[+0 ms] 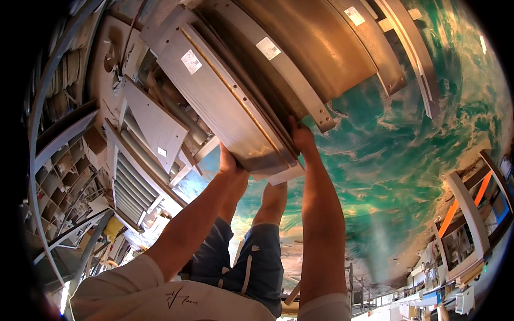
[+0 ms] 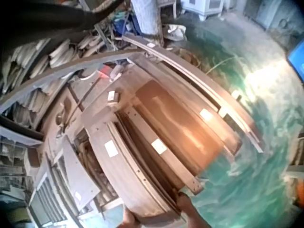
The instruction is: The person picks up wood boards from a stack, carries them to a roller conveyor, and then feeds individual smaller wood pieces into a woodworking machine.
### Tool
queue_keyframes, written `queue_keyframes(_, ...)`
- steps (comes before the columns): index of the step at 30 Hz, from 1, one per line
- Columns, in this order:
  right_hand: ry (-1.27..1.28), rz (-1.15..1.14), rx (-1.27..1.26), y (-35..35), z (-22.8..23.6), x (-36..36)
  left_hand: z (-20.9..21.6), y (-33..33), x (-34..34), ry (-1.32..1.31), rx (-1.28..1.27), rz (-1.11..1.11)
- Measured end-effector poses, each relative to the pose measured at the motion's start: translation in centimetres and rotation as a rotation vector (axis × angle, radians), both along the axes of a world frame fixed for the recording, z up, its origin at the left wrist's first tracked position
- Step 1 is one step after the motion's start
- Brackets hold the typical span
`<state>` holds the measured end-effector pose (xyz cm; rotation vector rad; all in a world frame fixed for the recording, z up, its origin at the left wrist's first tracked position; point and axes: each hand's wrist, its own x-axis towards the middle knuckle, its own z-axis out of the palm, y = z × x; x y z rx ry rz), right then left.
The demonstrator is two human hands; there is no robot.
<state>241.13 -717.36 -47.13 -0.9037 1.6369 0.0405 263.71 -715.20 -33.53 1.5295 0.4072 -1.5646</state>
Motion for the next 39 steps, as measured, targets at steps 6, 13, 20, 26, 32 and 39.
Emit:
queue_keyframes(6, -0.042, 0.203, 0.070, 2.2, 3.1, -5.1, -0.1, 5.7, 0.7, 0.337, 0.101, -0.138)
queue_keyframes(13, -0.007, 0.165, 0.106, 8.0, 9.1, -12.7, -2.6, -3.8, 6.6, 0.059, -0.037, -0.168)
queue_keyframes(20, -0.046, -0.283, 0.290, 13.1, 11.4, -14.9, -3.8, -8.8, 4.4, 0.257, 0.120, 0.001)
queue_keyframes(26, 0.002, -0.359, 0.205, 14.8, 12.9, -13.1, -3.4, -7.4, 3.9, 0.235, 0.060, -0.057)
queue_keyframes(32, -0.021, -0.214, -0.041, 19.4, 18.5, -13.4, 3.0, -5.7, 4.5, 0.214, -0.001, -0.165)
queue_keyframes(39, -0.129, -0.148, -0.052, 25.3, 36.7, -17.6, 18.5, -1.4, 1.9, 0.289, -0.121, -0.153)
